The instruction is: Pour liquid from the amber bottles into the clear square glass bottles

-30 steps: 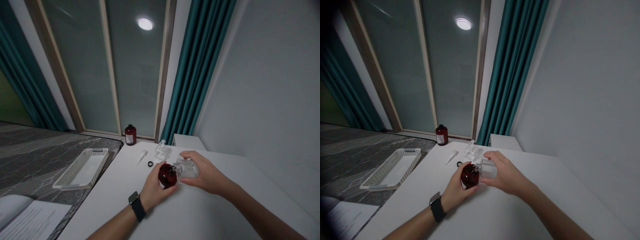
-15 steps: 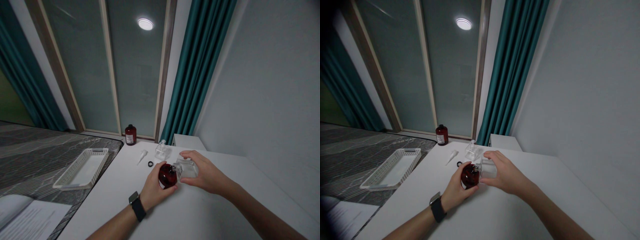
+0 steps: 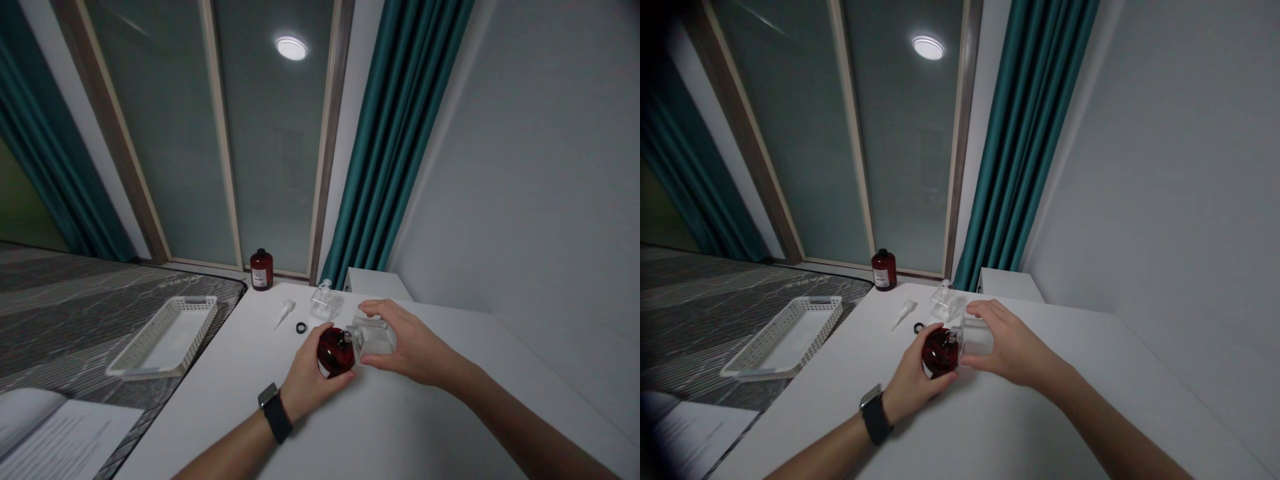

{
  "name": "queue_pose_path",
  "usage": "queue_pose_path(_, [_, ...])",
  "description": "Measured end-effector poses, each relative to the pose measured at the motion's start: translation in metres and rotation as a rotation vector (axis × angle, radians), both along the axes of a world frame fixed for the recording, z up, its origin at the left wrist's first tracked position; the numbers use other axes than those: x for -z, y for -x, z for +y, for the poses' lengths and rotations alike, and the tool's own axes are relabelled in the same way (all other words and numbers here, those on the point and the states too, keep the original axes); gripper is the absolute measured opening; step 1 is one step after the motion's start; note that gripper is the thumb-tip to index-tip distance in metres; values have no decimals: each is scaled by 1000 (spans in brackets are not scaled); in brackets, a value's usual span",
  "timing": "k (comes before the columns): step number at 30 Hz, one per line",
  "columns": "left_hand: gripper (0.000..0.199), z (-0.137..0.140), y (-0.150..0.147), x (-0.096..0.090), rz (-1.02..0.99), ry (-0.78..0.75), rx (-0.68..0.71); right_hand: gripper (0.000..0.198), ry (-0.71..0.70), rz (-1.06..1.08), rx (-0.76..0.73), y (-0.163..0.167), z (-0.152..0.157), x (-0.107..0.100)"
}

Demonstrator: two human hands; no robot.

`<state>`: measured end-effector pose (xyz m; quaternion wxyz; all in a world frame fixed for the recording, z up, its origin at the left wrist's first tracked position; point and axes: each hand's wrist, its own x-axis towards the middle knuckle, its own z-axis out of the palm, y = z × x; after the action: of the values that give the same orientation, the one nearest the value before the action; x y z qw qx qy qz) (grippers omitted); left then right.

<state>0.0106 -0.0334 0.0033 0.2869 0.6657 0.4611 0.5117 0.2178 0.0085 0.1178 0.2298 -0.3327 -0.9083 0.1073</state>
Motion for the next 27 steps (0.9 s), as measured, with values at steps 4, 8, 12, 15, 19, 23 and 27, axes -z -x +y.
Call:
queue_pose_path(4, [73,0,0,1,-23,5,19,62,5,-3,-4,0,1,0])
queue_pose_path(8, [74,1,0,2,-26,11,19,60,8,-7,-5,0,1,-1])
queue_pose_path(12, [75,1,1,3,-34,13,25,61,1,-16,-9,0,1,-1])
queue_pose_path(15, [75,1,1,3,-34,15,21,60,4,-11,-13,0,0,-2])
queue_pose_path(19, [75,0,0,2,-40,13,17,60,8,-7,-19,0,1,-3])
queue_pose_path(23, [75,0,0,2,-49,16,24,61,10,-15,-17,0,1,-4])
queue_pose_path(27, [75,0,0,2,-49,15,26,63,9,-27,-20,-1,1,-4])
